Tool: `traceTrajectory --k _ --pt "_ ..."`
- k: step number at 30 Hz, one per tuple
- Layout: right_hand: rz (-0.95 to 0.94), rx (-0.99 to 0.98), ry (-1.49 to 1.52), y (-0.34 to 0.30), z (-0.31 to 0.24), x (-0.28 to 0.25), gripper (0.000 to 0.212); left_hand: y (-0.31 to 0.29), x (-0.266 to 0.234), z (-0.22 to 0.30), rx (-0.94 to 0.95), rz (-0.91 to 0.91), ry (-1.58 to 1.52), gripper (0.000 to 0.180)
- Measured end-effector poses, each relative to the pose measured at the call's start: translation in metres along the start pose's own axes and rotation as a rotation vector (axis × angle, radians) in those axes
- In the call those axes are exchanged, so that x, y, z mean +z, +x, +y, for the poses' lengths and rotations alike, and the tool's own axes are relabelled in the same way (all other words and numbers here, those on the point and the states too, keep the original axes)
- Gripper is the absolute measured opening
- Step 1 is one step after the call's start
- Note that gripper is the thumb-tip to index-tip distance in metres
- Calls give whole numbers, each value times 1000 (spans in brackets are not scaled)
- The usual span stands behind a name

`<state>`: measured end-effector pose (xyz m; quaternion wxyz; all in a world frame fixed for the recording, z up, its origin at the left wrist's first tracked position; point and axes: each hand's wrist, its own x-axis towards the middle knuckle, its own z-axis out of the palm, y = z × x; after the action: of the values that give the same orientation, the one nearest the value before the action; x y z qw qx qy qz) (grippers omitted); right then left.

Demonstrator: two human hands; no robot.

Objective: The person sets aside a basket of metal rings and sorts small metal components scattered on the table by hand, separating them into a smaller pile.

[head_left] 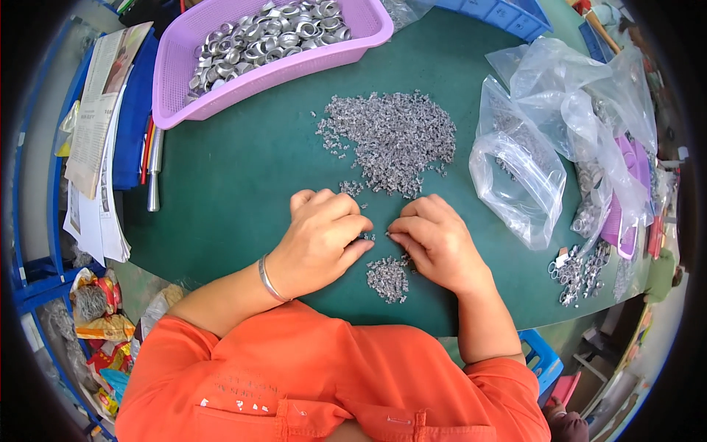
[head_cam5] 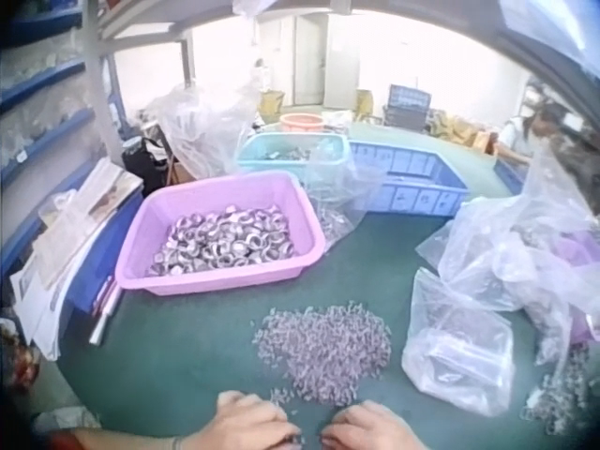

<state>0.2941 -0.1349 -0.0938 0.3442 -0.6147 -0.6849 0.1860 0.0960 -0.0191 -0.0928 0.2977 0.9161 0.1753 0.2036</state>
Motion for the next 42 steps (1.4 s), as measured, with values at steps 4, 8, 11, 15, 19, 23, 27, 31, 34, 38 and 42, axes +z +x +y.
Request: traceTrajectory --k 4,8,11,15,19,23,27,31,34,38,42 --pt "-1 24 -44 -3 -2 -2 13 1 7 1 20 5 17 21" --pt "37 22 -56 -4 -1 -3 13 -1 13 -2 44 16 10 18" --pt "108 60 27 -7 3 -8 14 -1 17 -6 68 47 9 15" --pt "-14 -30 -63 -4 -2 -4 14 1 20 -4 103 76 -25 11" --pt "-44 -19 -50 -5 4 -8 13 -2 20 -2 114 96 -17 9" --pt "-23 -7 -32 -5 -3 -5 14 -6 25 -4 150 119 -4 7" --pt "-30 -19 -71 -2 -4 1 14 -8 26 -6 209 130 97 6" --pt "-35 -26 -44 -3 -2 -1 14 -7 28 -7 183 162 61 8" --pt "-46 -23 -19 -4 -2 -5 14 -4 27 -5 126 195 17 10" --pt "12 4 -16 -4 -3 -6 14 0 19 -10 49 203 -17 10" --pt "-120 -32 -47 -2 -2 -14 14 0 12 -17 3 235 -29 9"
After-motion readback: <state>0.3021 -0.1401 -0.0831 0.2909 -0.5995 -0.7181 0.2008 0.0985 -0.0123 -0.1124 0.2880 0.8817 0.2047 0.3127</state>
